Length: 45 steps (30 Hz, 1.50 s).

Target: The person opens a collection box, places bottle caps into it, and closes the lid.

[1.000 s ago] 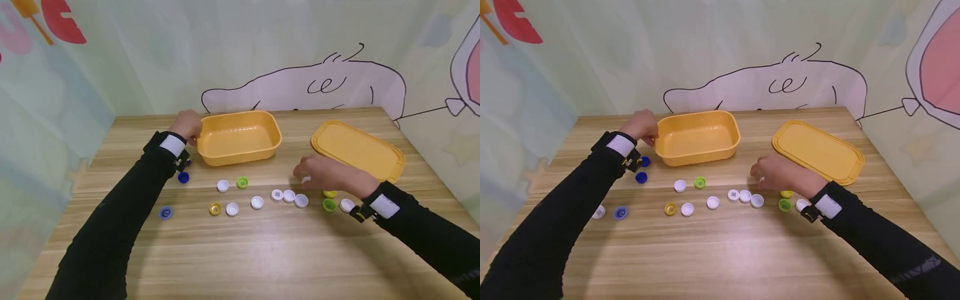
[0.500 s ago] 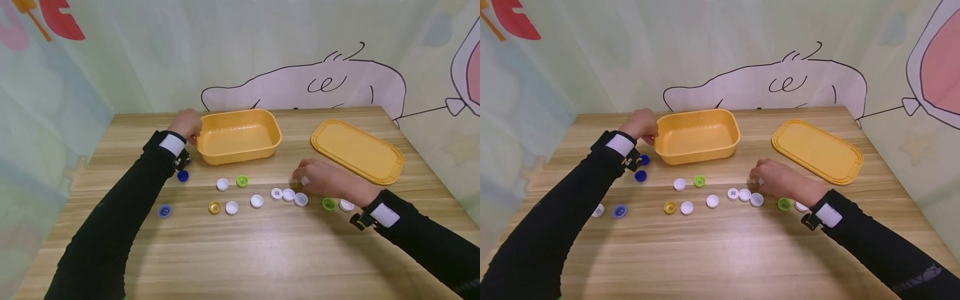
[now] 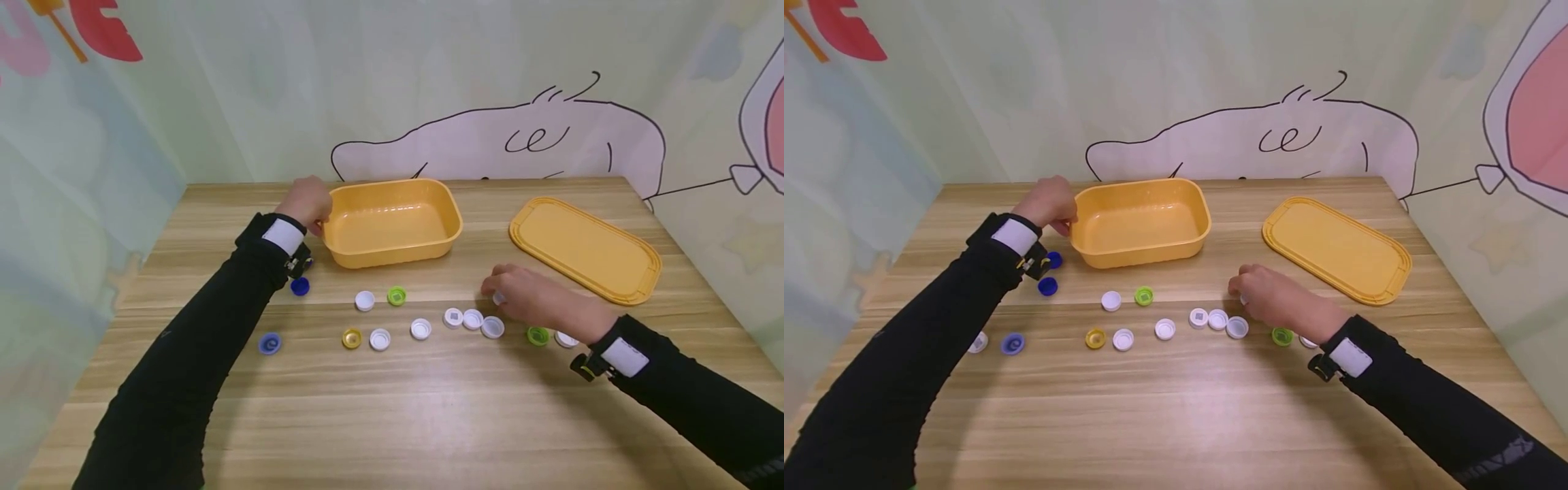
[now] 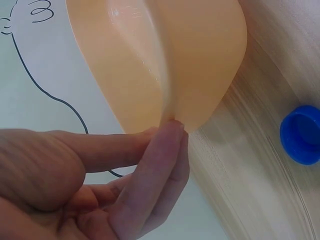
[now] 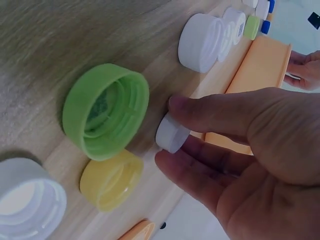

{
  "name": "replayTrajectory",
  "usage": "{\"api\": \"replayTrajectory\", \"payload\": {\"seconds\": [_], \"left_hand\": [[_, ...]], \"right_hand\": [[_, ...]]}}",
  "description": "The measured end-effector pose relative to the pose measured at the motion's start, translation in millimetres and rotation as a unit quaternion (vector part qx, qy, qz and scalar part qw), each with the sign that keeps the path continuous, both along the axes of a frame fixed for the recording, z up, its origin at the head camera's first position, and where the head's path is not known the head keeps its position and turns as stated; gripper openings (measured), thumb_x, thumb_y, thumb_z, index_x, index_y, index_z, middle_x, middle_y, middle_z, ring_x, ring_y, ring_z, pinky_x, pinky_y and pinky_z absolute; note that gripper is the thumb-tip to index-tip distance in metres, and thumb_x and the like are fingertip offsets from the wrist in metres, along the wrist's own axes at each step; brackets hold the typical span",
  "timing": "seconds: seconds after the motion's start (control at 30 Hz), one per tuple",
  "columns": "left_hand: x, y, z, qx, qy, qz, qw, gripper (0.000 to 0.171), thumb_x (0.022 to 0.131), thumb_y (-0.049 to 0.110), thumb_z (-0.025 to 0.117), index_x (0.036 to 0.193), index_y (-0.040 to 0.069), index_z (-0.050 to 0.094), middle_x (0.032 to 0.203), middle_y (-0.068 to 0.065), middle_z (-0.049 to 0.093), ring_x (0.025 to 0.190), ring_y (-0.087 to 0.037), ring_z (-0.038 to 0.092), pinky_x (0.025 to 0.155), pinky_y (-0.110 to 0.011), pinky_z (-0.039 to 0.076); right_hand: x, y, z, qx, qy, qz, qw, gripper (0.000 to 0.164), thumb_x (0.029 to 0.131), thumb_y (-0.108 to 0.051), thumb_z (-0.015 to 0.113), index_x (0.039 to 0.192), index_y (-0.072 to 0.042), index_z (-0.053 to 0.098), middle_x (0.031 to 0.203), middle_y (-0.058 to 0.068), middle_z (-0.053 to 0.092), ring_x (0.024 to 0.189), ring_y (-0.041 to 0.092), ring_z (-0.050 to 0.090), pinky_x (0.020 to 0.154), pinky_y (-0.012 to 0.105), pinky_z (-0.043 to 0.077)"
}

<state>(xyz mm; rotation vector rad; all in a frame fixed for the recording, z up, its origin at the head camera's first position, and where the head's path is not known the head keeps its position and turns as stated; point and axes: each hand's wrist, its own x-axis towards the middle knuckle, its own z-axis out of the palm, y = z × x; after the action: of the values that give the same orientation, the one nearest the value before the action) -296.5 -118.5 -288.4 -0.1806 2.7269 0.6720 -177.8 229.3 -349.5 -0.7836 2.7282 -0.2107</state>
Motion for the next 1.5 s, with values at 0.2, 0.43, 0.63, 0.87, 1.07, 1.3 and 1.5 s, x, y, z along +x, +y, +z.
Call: {"api": "replayTrajectory", "payload": {"seconds": [0.2, 0.43, 0.63, 0.87, 1.07, 1.3, 1.5], "left_hand": [[0.3, -1, -0.8, -0.002, 0.011, -0.018, 0.9998, 0.017, 0.092, -0.011, 0.055, 0.107, -0.012, 0.062, 0.114, -0.027, 0.064, 0.058, -0.023, 0.071, 0.059, -0.026, 0.062], [2.0, -1, -1.5, -0.010, 0.014, -0.026, 0.9995, 0.013, 0.092, -0.011, 0.057, 0.104, -0.011, 0.062, 0.112, -0.026, 0.063, 0.062, -0.024, 0.073, 0.060, -0.027, 0.062], [1.2, 1, -3.6, -0.020, 0.024, -0.038, 0.9988, 0.008, 0.089, -0.012, 0.055, 0.094, -0.008, 0.061, 0.109, -0.025, 0.065, 0.068, -0.026, 0.076, 0.061, -0.028, 0.063], [2.2, 0, -5.1, -0.006, 0.026, -0.038, 0.9989, 0.012, 0.087, -0.014, 0.054, 0.082, -0.004, 0.055, 0.106, -0.026, 0.067, 0.050, -0.019, 0.069, 0.053, -0.025, 0.060], [5.2, 0, -5.3, 0.014, 0.014, -0.019, 0.9996, 0.008, 0.089, -0.014, 0.055, 0.094, -0.009, 0.059, 0.108, -0.027, 0.065, 0.054, -0.021, 0.070, 0.055, -0.025, 0.061], [8.6, -2, -3.8, 0.026, 0.007, -0.001, 0.9996, 0.015, 0.091, -0.014, 0.055, 0.104, -0.012, 0.060, 0.111, -0.027, 0.064, 0.060, -0.025, 0.074, 0.057, -0.026, 0.062], [12.0, 0, -3.1, 0.019, 0.017, -0.009, 0.9996, 0.014, 0.090, -0.013, 0.052, 0.101, -0.011, 0.061, 0.106, -0.027, 0.066, 0.056, -0.022, 0.071, 0.060, -0.028, 0.063]], "right_hand": [[-2.7, 1, 4.5, -0.003, 0.003, 0.020, 1.000, 0.031, 0.086, 0.012, 0.071, 0.113, -0.001, 0.076, 0.103, 0.012, 0.065, 0.092, 0.024, 0.064, 0.080, 0.041, 0.061], [-9.2, -3, 33.4, -0.025, 0.015, 0.034, 0.999, 0.029, 0.086, 0.011, 0.070, 0.113, 0.001, 0.075, 0.105, 0.015, 0.063, 0.083, 0.021, 0.060, 0.069, 0.031, 0.056], [-15.3, -5, 66.3, -0.072, 0.042, 0.043, 0.996, 0.020, 0.087, 0.009, 0.070, 0.105, 0.001, 0.070, 0.103, 0.015, 0.058, 0.081, 0.023, 0.060, 0.068, 0.035, 0.056], [-24.5, -13, 96.9, -0.107, 0.111, 0.039, 0.987, 0.017, 0.089, 0.005, 0.074, 0.103, -0.001, 0.068, 0.100, 0.012, 0.063, 0.091, 0.029, 0.066, 0.076, 0.043, 0.062], [-38.3, -23, 113.0, -0.118, 0.192, 0.038, 0.973, 0.016, 0.088, 0.001, 0.079, 0.100, 0.000, 0.069, 0.099, 0.014, 0.069, 0.094, 0.032, 0.066, 0.081, 0.046, 0.061], [-60.5, -38, 114.8, -0.158, 0.207, 0.003, 0.965, 0.015, 0.089, -0.003, 0.079, 0.099, 0.002, 0.069, 0.091, 0.013, 0.065, 0.082, 0.027, 0.058, 0.071, 0.036, 0.055], [-82.9, -46, 106.2, -0.171, 0.180, -0.013, 0.969, 0.028, 0.095, -0.004, 0.072, 0.120, 0.006, 0.067, 0.107, 0.019, 0.065, 0.092, 0.031, 0.061, 0.083, 0.042, 0.058]]}}
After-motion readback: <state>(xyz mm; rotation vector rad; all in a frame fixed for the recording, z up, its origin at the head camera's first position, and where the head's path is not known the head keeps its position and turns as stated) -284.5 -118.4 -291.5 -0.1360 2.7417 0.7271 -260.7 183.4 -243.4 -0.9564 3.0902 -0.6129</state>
